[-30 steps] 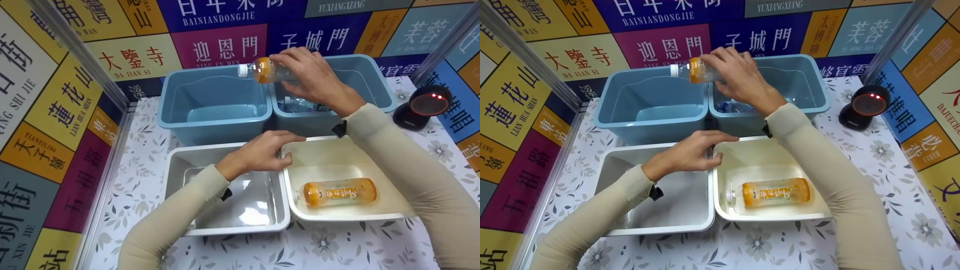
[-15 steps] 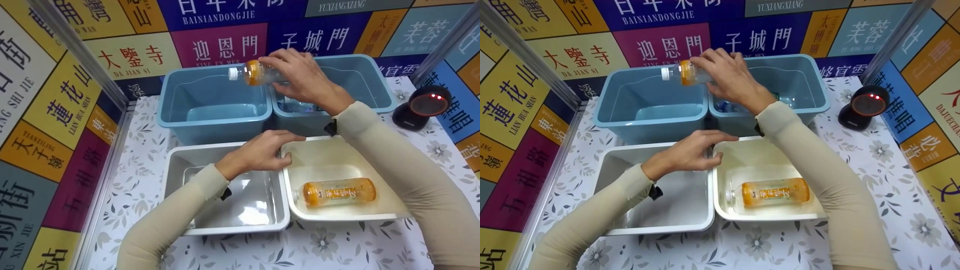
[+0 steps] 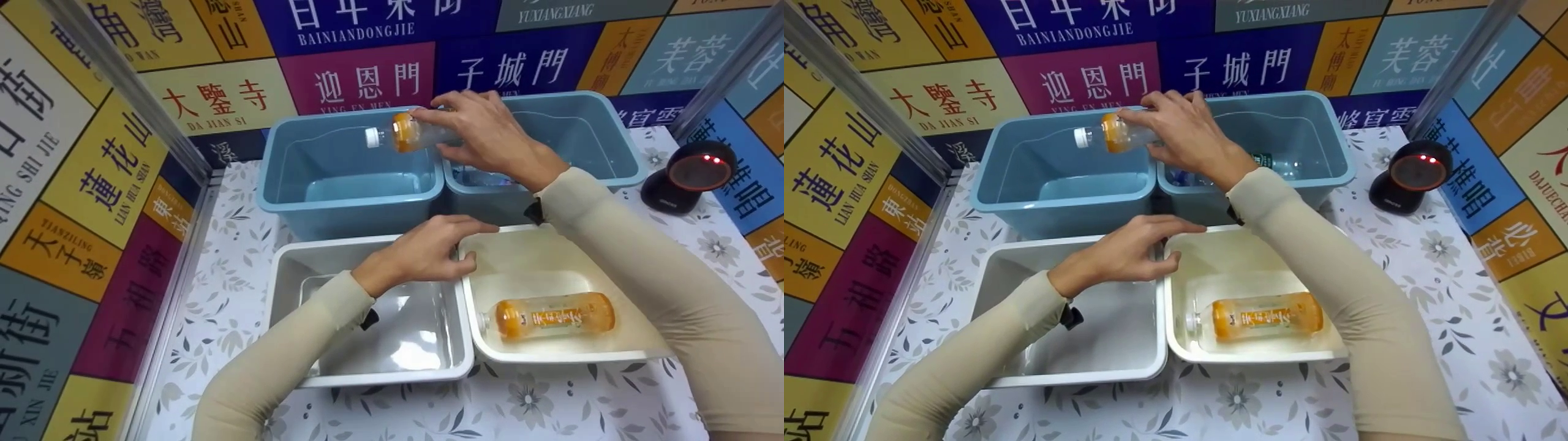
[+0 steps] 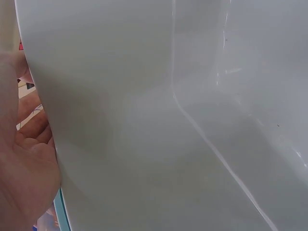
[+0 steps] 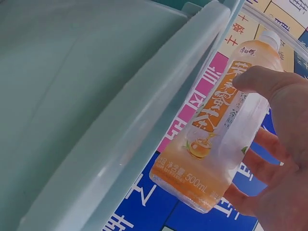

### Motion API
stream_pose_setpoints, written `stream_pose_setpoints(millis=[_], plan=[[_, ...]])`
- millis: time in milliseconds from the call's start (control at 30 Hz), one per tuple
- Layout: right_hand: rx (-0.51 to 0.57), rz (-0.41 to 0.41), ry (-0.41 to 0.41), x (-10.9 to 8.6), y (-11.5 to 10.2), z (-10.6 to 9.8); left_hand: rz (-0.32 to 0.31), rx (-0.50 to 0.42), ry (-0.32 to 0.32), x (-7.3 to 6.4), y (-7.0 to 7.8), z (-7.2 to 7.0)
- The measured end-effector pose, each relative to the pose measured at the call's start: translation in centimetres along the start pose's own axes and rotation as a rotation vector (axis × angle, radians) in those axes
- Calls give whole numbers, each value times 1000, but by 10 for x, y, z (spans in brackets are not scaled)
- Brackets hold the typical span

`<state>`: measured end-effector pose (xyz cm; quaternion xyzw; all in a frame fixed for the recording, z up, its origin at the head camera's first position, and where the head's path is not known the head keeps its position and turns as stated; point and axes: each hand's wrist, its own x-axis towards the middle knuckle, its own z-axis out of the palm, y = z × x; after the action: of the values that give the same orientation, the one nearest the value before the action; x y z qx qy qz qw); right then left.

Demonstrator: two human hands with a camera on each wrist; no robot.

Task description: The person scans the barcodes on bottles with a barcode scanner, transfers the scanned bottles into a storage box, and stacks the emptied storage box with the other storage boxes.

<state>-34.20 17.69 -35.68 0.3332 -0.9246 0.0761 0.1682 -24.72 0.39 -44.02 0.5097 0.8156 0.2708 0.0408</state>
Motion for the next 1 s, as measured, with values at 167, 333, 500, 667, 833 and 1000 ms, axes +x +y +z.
stream_pose_setpoints(millis=[167,333,500,667,833,1000], plan=[[6,-3,-1,6,-4,2,-9,5,-9,-1,0,0],[25,-6,-6,13,-8,4,-16,1,-19,-1,0,-1],[9,-7,-34,23,-10,3,-33,-22,-38,-1,1,-2],[10,12,-62,32,-14,1,-32,-29,-35,-1,2,-2],[22,34,-75,40,-19,2,-9,-19,-19,-1,2,-1],[51,35,-75,46,-21,4,7,-4,1,-1,1,-1]])
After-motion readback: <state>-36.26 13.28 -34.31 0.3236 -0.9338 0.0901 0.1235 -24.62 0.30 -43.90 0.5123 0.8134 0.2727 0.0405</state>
